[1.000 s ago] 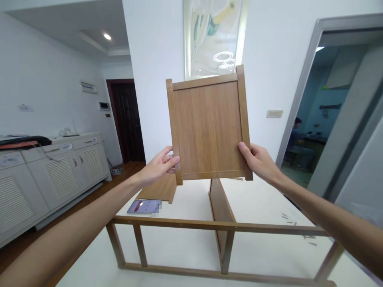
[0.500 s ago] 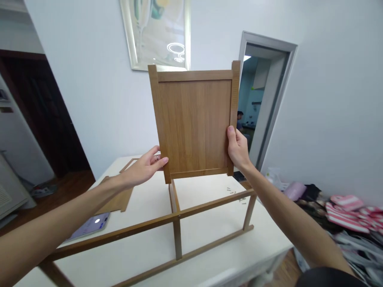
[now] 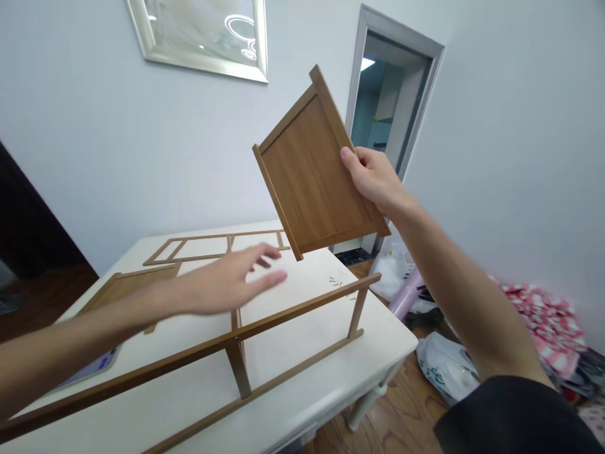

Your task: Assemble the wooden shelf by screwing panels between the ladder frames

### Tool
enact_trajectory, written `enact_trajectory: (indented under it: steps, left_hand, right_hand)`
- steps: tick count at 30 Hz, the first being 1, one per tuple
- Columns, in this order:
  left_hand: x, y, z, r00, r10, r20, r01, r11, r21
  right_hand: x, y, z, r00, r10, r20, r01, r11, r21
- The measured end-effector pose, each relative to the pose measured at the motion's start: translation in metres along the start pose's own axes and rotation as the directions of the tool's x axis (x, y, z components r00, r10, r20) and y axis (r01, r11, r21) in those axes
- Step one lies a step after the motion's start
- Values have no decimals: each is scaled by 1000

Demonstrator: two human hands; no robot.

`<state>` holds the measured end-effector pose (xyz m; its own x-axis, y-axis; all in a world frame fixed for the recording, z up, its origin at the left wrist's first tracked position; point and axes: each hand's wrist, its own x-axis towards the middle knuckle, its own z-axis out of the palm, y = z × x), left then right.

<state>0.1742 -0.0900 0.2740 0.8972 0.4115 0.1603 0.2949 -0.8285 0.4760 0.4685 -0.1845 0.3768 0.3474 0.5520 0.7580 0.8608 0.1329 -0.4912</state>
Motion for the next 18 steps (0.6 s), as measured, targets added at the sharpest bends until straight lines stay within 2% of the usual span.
enact_trajectory:
  steps: [1, 2, 4, 7, 10, 13, 18]
  left_hand:
    - [-12, 4, 8, 992, 59, 108, -68, 994, 83]
    - [-24, 5, 16, 980, 108, 169, -136, 976, 169]
    - [-42, -1, 35, 959, 173, 223, -235, 928, 290]
    - [-52, -16, 56, 956, 202, 214, -274, 874, 400]
    - [-54, -24, 62, 970, 170, 173, -234, 845, 482]
    - [-59, -25, 59, 973, 151, 172, -220, 825, 520]
    - [-79, -37, 56, 982, 138, 125, -184, 836, 518]
  right_hand:
    - [4, -1, -1, 1000, 8, 4, -8, 1000, -26]
    - [9, -1, -2, 1000, 17, 1, -17, 999, -35]
    - [18, -1, -6, 999, 50, 1, -50, 999, 5]
    - [28, 3, -11, 986, 153, 70, -159, 982, 97]
    - [30, 13, -8, 935, 293, 201, -306, 951, 34]
    - [19, 25, 8, 877, 368, 309, -360, 929, -85]
    - [-16, 35, 59, 756, 469, 456, -376, 882, -284]
